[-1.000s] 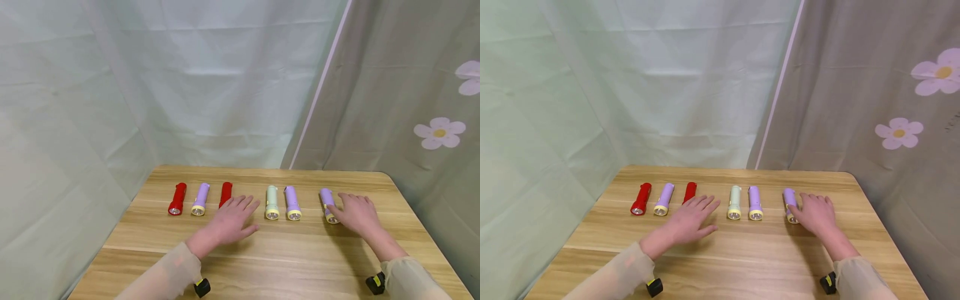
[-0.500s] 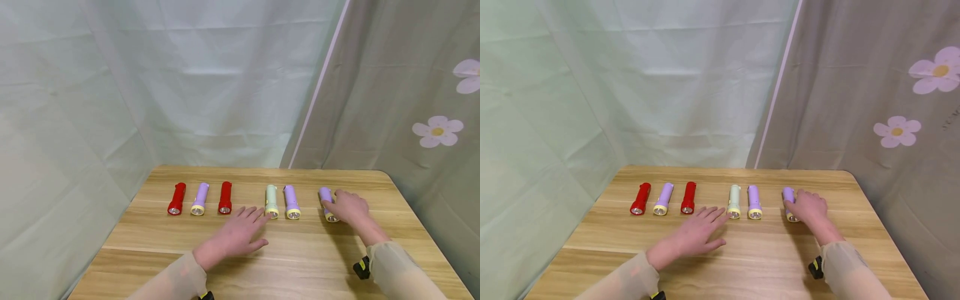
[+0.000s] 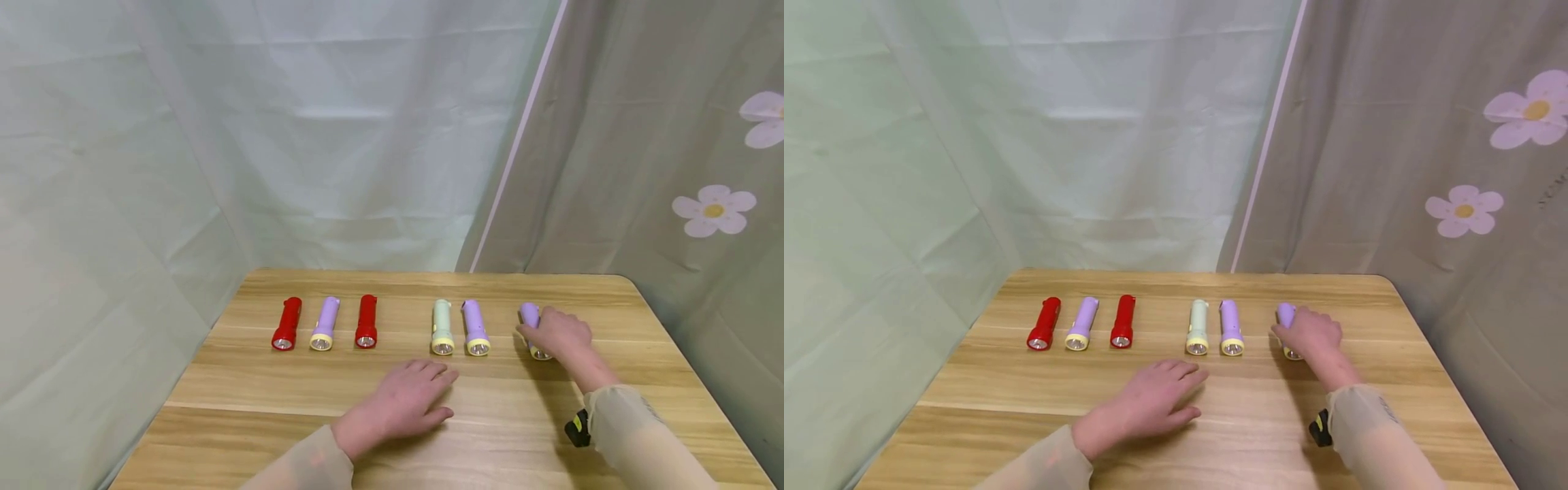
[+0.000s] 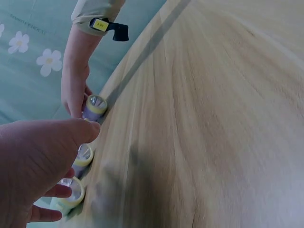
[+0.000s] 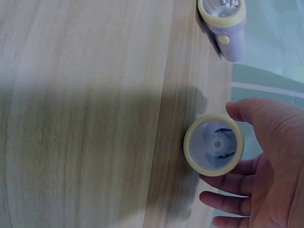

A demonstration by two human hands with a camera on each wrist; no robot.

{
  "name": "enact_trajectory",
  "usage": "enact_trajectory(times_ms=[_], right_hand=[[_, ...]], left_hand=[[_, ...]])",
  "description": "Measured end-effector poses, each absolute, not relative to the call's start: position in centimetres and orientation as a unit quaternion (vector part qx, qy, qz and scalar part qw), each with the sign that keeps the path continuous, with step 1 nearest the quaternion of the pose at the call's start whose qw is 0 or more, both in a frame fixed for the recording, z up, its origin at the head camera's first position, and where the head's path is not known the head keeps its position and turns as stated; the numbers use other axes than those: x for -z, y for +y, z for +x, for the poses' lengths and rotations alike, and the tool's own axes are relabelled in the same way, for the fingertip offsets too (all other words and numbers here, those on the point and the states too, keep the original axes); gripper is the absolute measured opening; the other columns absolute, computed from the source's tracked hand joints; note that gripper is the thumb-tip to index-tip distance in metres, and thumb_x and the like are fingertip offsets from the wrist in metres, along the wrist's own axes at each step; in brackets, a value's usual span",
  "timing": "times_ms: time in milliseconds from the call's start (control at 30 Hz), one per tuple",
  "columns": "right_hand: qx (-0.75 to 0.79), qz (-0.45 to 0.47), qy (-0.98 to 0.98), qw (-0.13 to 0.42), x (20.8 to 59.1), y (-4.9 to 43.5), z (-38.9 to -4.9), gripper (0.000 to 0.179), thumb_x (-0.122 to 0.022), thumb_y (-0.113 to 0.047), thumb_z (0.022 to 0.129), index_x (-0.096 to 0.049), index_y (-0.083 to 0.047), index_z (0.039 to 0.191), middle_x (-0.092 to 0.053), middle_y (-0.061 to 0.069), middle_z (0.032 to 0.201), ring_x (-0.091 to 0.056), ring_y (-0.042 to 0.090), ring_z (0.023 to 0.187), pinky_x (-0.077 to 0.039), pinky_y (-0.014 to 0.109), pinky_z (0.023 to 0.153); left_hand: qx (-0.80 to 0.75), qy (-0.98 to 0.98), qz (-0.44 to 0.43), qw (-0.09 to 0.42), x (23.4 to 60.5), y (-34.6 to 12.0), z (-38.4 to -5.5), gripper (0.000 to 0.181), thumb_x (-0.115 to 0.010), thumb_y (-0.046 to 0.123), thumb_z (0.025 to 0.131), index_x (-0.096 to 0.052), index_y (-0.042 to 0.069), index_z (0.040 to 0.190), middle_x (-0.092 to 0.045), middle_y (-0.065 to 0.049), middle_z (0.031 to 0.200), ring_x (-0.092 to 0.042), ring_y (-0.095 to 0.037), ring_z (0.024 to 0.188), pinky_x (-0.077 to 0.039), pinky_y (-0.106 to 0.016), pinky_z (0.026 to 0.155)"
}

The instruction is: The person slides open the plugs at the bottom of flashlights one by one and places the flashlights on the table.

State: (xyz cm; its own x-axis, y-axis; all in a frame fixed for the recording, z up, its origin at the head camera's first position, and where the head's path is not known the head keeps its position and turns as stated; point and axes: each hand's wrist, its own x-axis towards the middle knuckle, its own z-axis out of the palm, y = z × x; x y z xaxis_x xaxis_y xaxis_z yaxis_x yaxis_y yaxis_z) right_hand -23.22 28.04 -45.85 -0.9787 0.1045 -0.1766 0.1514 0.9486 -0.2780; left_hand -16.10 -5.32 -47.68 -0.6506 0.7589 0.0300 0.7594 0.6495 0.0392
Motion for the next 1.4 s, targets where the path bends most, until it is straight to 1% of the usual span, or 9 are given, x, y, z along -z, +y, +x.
enact_trajectory(times_ms=[133,300,467,667,867,1033,1400], right_hand=[[0.145,0.074,0.983,0.08,45.9,27.7,-23.4,0.061,-0.061,-0.061,0.091,-0.057,-0.001,0.101,-0.059,0.01,0.078,-0.056,0.031,0.072,-0.042,0.048,0.069],[0.144,0.087,0.982,0.082,45.9,27.4,-23.5,0.061,-0.062,-0.059,0.09,-0.056,0.0,0.101,-0.059,0.012,0.078,-0.056,0.032,0.071,-0.042,0.047,0.067],[0.152,0.105,0.979,0.091,46.0,27.3,-23.6,0.053,-0.063,-0.051,0.087,-0.056,0.0,0.101,-0.06,0.012,0.078,-0.056,0.031,0.07,-0.042,0.046,0.067],[0.17,0.112,0.975,0.089,46.0,27.2,-23.6,0.042,-0.061,-0.038,0.086,-0.055,0.001,0.1,-0.06,0.013,0.079,-0.056,0.029,0.068,-0.043,0.043,0.062],[0.172,0.106,0.977,0.071,46.2,27.3,-23.3,0.038,-0.062,-0.034,0.085,-0.056,0.001,0.1,-0.06,0.012,0.078,-0.057,0.029,0.067,-0.043,0.042,0.059],[0.168,0.091,0.98,0.053,46.4,27.7,-23.0,0.041,-0.065,-0.035,0.086,-0.055,0.002,0.101,-0.06,0.012,0.077,-0.057,0.029,0.067,-0.043,0.043,0.058],[0.158,0.032,0.987,-0.026,46.3,28.2,-22.5,0.03,-0.066,-0.031,0.085,-0.06,-0.003,0.094,-0.06,0.009,0.075,-0.053,0.027,0.063,-0.039,0.041,0.053]], left_hand=[[0.03,-0.908,-0.418,0.003,47.9,-5.0,-15.9,0.064,-0.054,0.056,0.101,-0.047,0.021,0.154,-0.052,-0.001,0.15,-0.048,-0.023,0.137,-0.038,-0.045,0.113],[0.036,-0.905,-0.424,0.006,48.1,-4.7,-15.7,0.062,-0.053,0.056,0.101,-0.047,0.022,0.153,-0.052,-0.001,0.15,-0.049,-0.023,0.136,-0.037,-0.045,0.113],[0.038,-0.904,-0.426,0.008,48.3,-4.6,-15.6,0.062,-0.054,0.056,0.101,-0.048,0.022,0.153,-0.051,-0.001,0.15,-0.048,-0.022,0.137,-0.037,-0.044,0.113],[0.034,-0.905,-0.424,0.015,48.5,-4.7,-15.5,0.061,-0.055,0.055,0.101,-0.049,0.022,0.152,-0.052,-0.001,0.15,-0.049,-0.022,0.136,-0.038,-0.044,0.112],[0.035,-0.904,-0.425,0.021,48.6,-4.8,-15.4,0.061,-0.056,0.054,0.1,-0.049,0.022,0.152,-0.052,-0.002,0.15,-0.049,-0.022,0.136,-0.038,-0.043,0.113],[0.04,-0.904,-0.424,0.023,48.8,-4.9,-15.4,0.061,-0.057,0.054,0.101,-0.05,0.021,0.152,-0.052,-0.003,0.15,-0.05,-0.023,0.135,-0.038,-0.043,0.113],[0.044,-0.907,-0.417,0.023,48.7,-5.5,-15.5,0.061,-0.057,0.05,0.101,-0.047,0.02,0.154,-0.051,-0.004,0.152,-0.05,-0.024,0.136,-0.038,-0.043,0.113]])
